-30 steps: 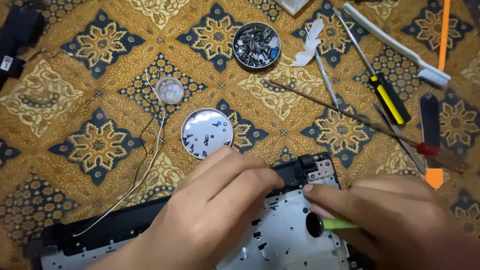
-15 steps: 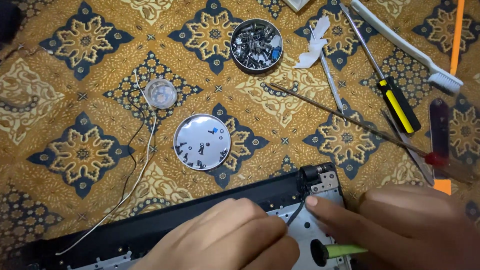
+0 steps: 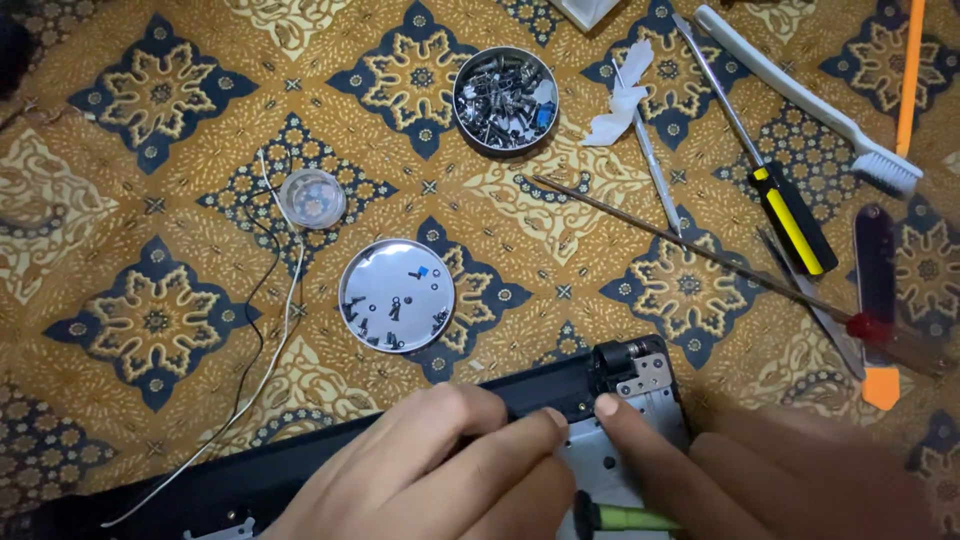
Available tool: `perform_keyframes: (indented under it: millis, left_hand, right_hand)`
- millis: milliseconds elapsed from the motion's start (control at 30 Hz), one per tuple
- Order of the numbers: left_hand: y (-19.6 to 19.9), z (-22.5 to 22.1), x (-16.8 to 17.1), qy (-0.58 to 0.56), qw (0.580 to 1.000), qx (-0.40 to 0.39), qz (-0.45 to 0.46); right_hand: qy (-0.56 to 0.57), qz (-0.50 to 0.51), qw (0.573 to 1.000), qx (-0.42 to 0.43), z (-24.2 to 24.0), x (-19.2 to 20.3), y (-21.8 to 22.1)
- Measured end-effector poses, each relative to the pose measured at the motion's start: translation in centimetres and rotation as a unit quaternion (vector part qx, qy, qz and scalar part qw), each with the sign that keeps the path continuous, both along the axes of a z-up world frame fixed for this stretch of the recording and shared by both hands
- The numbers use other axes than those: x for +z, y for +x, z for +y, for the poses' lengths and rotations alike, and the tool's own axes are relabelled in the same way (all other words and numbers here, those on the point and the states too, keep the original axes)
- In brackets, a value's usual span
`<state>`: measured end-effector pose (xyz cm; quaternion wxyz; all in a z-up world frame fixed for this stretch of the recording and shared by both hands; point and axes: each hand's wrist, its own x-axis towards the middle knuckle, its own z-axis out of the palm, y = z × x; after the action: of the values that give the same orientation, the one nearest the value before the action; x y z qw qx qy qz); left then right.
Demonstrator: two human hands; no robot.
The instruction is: Repairing a laptop by routing internal cables and using a precision screwdriver to secure components.
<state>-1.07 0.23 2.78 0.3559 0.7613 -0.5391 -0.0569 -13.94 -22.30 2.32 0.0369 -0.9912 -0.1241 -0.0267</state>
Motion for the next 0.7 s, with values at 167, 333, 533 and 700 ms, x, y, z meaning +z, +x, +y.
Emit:
perform_keyframes:
  millis: [167,333,533,700]
  left_hand:
    - [0.0,-0.3,0.2,-0.002,1.0,0.001,0.001]
    - [1.2,-0.4,0.6,-0.027,0.996,-0.08,-0.015]
    - [1.5,-0.3,0.9,0.018,0.989,-0.073,0.131]
    - [1.8,-0.2,0.6,-0.033,0.992,-0.088,0.081]
  right_hand:
    - [-0.02,-0.023,0.999,0.019,0.3,-0.2,0.2]
    - [-0.03,0.027,0.998,-0.043,-1.0,-1.3,-1.0]
    - [0.231,0.137,0.962,-0.045,-2.2,1.2,0.8]
    - [0.372,-0.06,0.887,-0.268,0.8,2.0,0.6]
